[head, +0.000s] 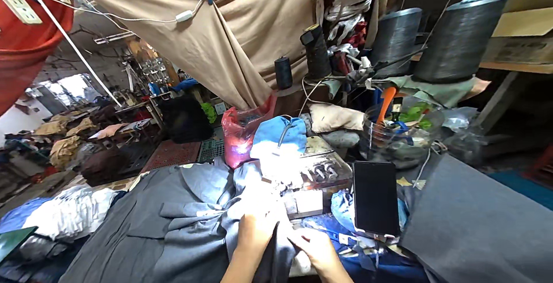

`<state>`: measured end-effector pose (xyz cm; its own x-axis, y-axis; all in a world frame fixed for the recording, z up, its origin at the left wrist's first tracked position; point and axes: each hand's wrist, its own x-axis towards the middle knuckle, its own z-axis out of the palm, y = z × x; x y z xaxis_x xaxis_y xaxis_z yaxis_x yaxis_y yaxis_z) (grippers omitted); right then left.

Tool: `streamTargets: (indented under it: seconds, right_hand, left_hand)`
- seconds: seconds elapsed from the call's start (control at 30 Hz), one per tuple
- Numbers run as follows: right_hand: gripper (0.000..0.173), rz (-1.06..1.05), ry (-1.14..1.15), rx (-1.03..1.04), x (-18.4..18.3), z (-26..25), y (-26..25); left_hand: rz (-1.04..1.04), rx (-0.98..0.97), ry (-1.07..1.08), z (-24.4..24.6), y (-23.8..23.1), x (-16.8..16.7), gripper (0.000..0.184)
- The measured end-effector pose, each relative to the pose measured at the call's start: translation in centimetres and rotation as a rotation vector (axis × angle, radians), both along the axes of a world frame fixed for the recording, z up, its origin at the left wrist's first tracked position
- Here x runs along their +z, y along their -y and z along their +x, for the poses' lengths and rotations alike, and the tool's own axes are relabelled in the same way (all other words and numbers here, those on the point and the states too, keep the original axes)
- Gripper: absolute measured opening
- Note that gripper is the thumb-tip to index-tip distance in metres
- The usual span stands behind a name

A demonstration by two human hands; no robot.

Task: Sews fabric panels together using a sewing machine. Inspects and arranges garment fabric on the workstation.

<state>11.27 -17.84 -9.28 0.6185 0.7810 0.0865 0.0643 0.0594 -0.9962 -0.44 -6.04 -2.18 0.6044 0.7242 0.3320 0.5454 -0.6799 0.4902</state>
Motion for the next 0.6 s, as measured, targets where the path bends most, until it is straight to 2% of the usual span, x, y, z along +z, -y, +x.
streamTargets:
  seconds: [0.07, 0.2, 0.33, 0.6]
  right_hand:
    - [0.006, 0.043, -0.054, 0.018, -0.8, -0.7, 1.6]
    - [0.005, 0.083, -0.166, 0.059, -1.3, -1.5, 2.9]
    - [0.007, 0.087, -0.225, 0.091, -0.7, -1.7, 2.9]
    - [0.007, 0.118, -0.289, 0.131, -0.2, -1.8, 2.8]
  left_hand:
    - [0.080, 0.022, -0.065, -2.3, 1.3, -0.7, 0.028]
    - [0.327, -0.056, 0.201, -4.7, 2.6, -4.0, 0.019]
    - [0.328, -0.165, 0.400, -4.6, 3.2, -5.5, 0.012]
    - [0.325, -0.390, 0.390, -4.3, 2.7, -6.3, 0.012]
